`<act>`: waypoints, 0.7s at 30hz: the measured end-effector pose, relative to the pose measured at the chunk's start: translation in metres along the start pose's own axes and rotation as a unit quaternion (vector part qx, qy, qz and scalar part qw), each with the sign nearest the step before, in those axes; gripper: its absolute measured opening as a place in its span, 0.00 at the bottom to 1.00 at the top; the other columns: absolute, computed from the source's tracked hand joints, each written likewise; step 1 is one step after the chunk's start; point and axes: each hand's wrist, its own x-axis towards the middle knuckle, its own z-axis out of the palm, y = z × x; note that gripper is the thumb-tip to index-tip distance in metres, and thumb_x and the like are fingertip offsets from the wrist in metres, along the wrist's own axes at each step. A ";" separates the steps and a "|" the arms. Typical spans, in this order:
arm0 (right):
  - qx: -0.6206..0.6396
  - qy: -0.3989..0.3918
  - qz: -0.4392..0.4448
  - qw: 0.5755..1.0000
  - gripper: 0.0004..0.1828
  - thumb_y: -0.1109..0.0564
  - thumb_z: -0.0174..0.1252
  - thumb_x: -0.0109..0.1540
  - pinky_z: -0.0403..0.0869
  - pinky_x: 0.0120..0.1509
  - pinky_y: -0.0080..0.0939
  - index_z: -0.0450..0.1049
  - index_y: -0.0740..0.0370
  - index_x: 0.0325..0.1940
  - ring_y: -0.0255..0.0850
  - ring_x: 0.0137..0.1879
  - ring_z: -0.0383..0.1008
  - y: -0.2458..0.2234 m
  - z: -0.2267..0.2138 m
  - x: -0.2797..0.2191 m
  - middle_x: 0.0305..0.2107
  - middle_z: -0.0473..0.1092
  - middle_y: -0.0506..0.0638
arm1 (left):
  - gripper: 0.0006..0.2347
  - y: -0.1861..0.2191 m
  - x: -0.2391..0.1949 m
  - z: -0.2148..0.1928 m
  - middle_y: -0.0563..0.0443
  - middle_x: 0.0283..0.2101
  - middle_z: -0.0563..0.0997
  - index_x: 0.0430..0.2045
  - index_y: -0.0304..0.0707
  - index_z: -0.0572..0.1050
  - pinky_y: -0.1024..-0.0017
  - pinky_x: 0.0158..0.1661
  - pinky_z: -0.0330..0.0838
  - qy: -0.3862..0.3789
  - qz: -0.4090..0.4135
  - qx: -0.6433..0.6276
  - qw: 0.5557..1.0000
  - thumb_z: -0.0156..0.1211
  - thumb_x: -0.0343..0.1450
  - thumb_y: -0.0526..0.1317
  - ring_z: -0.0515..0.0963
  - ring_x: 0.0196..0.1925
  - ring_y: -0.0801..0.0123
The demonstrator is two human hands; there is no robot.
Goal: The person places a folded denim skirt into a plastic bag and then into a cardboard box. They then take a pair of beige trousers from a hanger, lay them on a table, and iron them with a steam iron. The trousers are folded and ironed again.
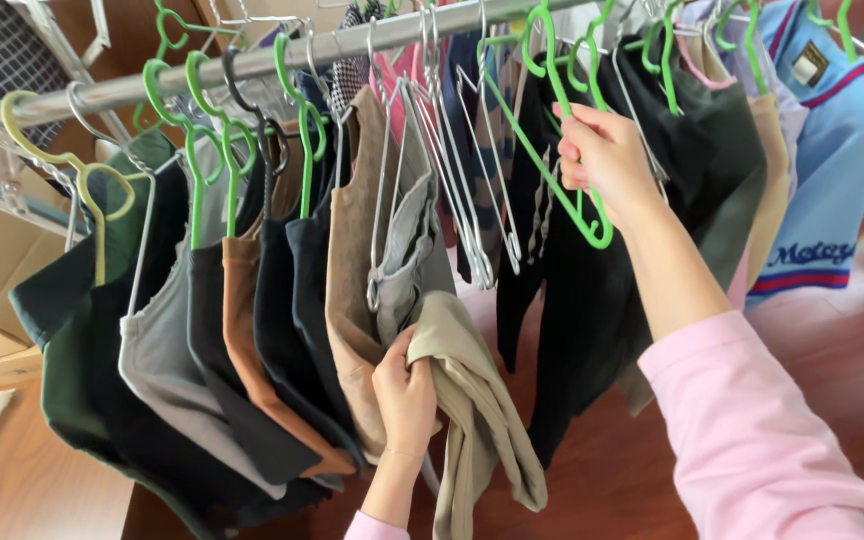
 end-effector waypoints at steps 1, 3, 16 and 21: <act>0.001 -0.004 -0.003 1.000 0.21 0.60 0.48 0.72 0.47 0.26 0.34 0.68 0.72 0.68 0.31 0.21 0.49 0.006 0.000 0.007 0.21 0.53 0.44 | 0.19 0.000 0.003 0.001 0.52 0.49 0.92 0.53 0.42 0.85 0.76 0.53 0.78 0.004 0.002 -0.001 1.000 0.49 0.70 0.35 0.88 0.54 0.71; 0.004 -0.001 0.035 0.999 0.19 0.61 0.47 0.72 0.49 0.25 0.33 0.69 0.69 0.67 0.29 0.20 0.49 0.020 -0.001 0.020 0.20 0.54 0.42 | 0.18 -0.001 0.007 0.005 0.52 0.51 0.91 0.52 0.40 0.85 0.75 0.57 0.78 0.023 0.002 -0.012 1.000 0.51 0.71 0.35 0.87 0.57 0.71; -0.224 0.002 -0.144 0.964 0.19 0.61 0.58 0.78 0.84 0.37 0.45 0.73 0.75 0.70 0.48 0.35 0.82 0.145 -0.052 0.051 0.32 0.77 0.65 | 0.17 -0.001 -0.017 -0.002 0.34 0.47 0.90 0.48 0.33 0.86 0.50 0.59 0.77 0.096 0.091 -0.061 0.989 0.50 0.71 0.27 0.85 0.59 0.51; -0.326 0.060 -0.460 0.824 0.15 0.71 0.55 0.80 0.68 0.68 0.64 0.71 0.87 0.69 0.64 0.53 0.66 0.079 -0.003 -0.159 0.51 0.70 0.72 | 0.19 0.006 -0.057 -0.029 0.61 0.27 0.81 0.45 0.36 0.86 0.77 0.30 0.65 0.119 0.015 -0.056 0.991 0.46 0.68 0.31 0.69 0.28 0.78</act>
